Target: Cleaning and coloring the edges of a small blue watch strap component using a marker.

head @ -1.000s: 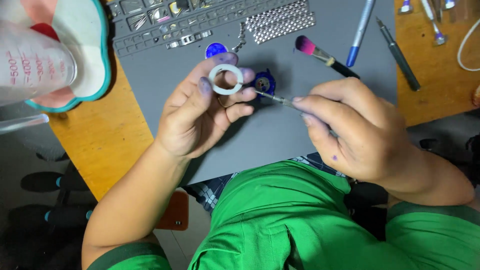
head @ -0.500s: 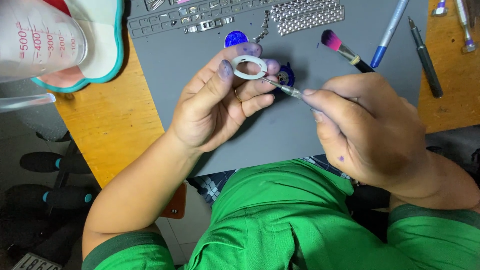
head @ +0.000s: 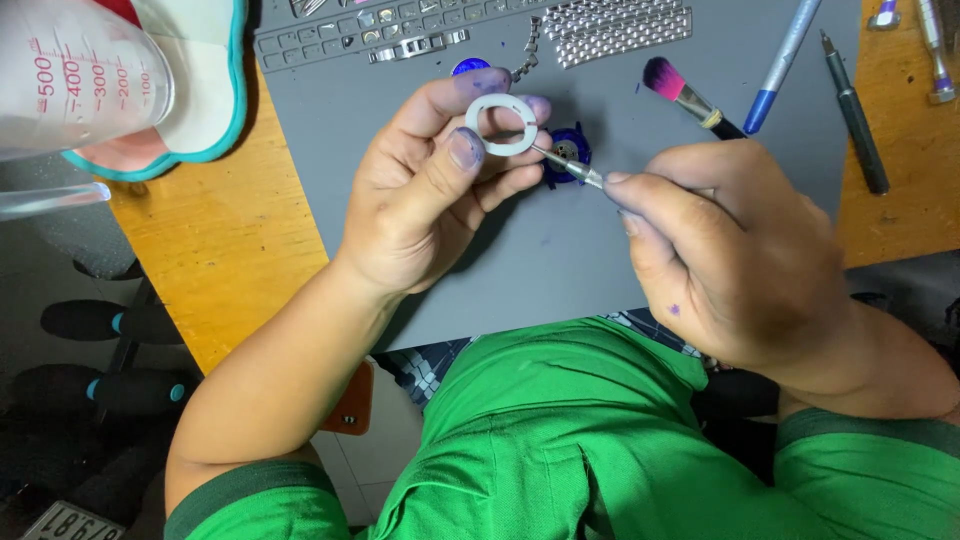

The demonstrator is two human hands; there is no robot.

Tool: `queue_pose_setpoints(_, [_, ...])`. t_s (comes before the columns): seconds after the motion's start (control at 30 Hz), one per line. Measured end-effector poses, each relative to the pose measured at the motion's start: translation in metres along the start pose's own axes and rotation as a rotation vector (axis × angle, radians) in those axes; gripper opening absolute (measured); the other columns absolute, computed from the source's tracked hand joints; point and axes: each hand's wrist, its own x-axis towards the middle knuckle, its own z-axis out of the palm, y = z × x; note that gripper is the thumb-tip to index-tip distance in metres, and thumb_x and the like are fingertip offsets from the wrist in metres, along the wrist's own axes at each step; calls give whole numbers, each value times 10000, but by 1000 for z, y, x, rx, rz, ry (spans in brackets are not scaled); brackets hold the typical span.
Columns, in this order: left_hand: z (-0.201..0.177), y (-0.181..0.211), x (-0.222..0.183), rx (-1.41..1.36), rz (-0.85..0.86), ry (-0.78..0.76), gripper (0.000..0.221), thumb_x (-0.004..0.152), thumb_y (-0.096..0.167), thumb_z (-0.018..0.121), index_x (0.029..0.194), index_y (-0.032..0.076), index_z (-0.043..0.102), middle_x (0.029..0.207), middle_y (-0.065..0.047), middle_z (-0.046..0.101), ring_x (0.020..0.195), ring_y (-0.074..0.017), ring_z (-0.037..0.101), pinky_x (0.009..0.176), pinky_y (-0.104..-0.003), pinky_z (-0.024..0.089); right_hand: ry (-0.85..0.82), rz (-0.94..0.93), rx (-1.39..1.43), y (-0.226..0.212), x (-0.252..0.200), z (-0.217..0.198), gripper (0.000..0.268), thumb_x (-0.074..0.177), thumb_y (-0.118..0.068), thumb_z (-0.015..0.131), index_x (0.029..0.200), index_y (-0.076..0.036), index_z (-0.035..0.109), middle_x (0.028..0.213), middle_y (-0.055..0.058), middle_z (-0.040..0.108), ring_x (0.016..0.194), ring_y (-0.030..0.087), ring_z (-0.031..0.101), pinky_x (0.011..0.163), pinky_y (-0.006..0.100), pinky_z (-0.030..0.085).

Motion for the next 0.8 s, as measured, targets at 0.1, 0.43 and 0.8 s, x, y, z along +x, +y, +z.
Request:
queue_pose_setpoints(0.1, [1, 0, -1, 71, 43, -36, 319, 851, 113, 487, 1139, 37, 374, 1128, -205, 457, 1024, -267, 500, 907, -347, 446, 14, -11, 40, 1, -1, 1, 163, 816, 56, 560, 976, 27, 575, 882, 125, 517, 751, 234, 512, 613, 306, 429])
queue_pose_setpoints(0.43, [0, -3, -1, 235, 189, -136, 285, 879, 102, 491, 1140, 57, 387, 1123, -181, 464, 996, -225, 514, 968, -391, 407, 63, -46, 90, 4, -4, 6, 129, 841, 18, 525, 963, 31, 564, 875, 153, 513, 714, 245, 513, 606, 312, 424])
queue_pose_setpoints(0.8, [7, 1, -3, 355, 194, -106, 336, 853, 144, 498, 1137, 25, 362, 1125, -197, 465, 975, -227, 528, 916, -360, 447, 72, -47, 190, 5, -1, 8, 134, 833, 17, 491, 953, 66, 527, 867, 191, 535, 747, 266, 525, 697, 306, 431])
